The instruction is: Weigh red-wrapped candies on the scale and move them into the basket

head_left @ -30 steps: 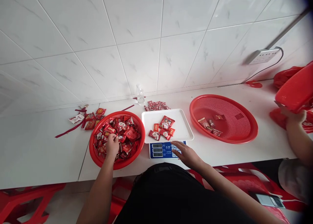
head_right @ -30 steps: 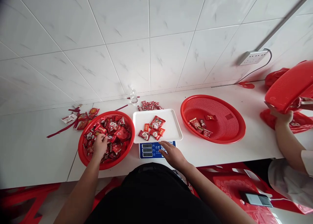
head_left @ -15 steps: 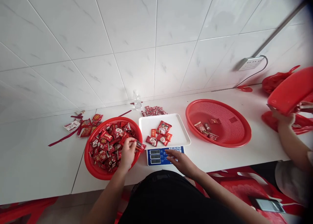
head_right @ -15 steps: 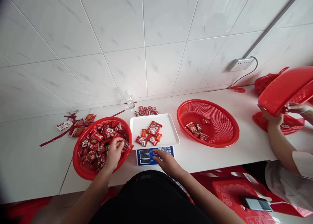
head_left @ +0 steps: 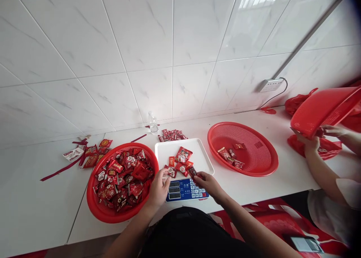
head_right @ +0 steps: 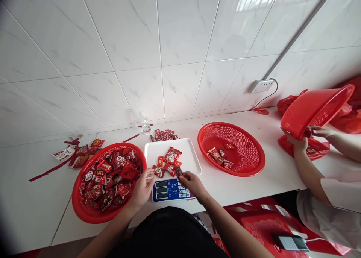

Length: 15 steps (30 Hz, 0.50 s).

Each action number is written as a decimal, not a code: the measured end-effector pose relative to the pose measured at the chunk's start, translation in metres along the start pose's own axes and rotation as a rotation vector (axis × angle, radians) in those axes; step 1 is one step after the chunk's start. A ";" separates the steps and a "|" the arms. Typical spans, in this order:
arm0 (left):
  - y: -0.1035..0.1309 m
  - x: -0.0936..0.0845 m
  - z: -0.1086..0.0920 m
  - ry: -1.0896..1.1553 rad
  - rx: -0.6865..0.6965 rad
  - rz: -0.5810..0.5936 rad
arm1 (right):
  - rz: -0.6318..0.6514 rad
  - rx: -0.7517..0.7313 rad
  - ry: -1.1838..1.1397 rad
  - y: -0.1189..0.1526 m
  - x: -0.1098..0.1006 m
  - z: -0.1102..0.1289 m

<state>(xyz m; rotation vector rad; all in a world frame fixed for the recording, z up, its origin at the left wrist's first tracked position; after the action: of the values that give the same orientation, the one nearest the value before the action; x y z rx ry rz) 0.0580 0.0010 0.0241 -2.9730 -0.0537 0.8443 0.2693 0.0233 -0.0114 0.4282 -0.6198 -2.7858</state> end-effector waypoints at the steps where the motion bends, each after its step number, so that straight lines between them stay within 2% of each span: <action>1: 0.001 -0.009 0.004 -0.084 0.038 -0.050 | -0.053 0.006 0.034 -0.005 -0.010 -0.002; 4: 0.008 -0.026 0.023 -0.339 0.111 -0.120 | -0.120 0.016 0.177 -0.019 -0.029 -0.003; 6: 0.015 -0.029 0.040 -0.464 0.102 -0.116 | -0.146 0.016 0.290 -0.025 -0.035 -0.002; 9: 0.025 -0.028 0.063 -0.619 0.051 -0.098 | -0.268 -0.036 0.499 -0.027 -0.042 0.006; 12: 0.029 -0.022 0.072 -0.697 0.032 -0.076 | -0.304 -0.130 0.764 -0.028 -0.034 0.016; 15: 0.027 -0.018 0.072 -0.714 0.010 -0.052 | -0.213 -0.168 0.885 -0.031 -0.018 0.018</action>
<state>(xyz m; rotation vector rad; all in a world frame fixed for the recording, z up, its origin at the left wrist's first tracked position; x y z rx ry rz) 0.0052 -0.0245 -0.0292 -2.4815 -0.1483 1.8238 0.2738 0.0629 -0.0059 1.6142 -0.1267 -2.4110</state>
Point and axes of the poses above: each hand's wrist, its own y-axis away from the middle knuckle, its own x-axis out of the palm, z = x × y, the point moved 7 cm from there along -y, towards the middle knuckle, and after that the axes turned 2 degrees about x, right-handed, at the moved point
